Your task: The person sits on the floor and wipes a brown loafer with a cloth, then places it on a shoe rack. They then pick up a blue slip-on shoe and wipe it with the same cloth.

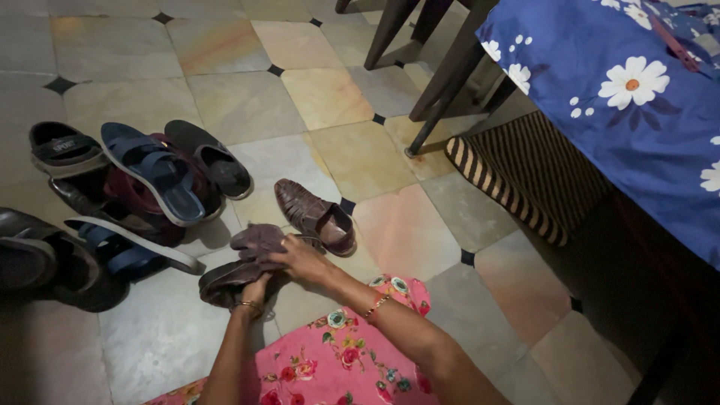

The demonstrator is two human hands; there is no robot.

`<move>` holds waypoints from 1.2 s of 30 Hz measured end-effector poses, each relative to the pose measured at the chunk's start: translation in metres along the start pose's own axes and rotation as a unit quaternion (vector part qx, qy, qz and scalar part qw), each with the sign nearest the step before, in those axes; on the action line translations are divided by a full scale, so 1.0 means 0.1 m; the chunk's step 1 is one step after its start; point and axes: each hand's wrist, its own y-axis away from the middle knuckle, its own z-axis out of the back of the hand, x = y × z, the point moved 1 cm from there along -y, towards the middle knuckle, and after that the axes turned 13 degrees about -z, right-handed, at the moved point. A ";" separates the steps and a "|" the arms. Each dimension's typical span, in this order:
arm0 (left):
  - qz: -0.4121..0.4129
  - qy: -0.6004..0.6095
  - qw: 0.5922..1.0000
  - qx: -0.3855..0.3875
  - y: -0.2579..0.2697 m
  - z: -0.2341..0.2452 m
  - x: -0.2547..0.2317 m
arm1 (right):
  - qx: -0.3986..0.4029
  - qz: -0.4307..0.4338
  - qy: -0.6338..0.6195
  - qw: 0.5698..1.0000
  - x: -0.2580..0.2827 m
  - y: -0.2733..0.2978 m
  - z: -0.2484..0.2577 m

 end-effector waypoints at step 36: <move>-0.070 -0.617 0.782 -0.051 -0.13 0.06 0.08 | 0.060 0.003 0.096 0.994 0.72 -0.70 -0.88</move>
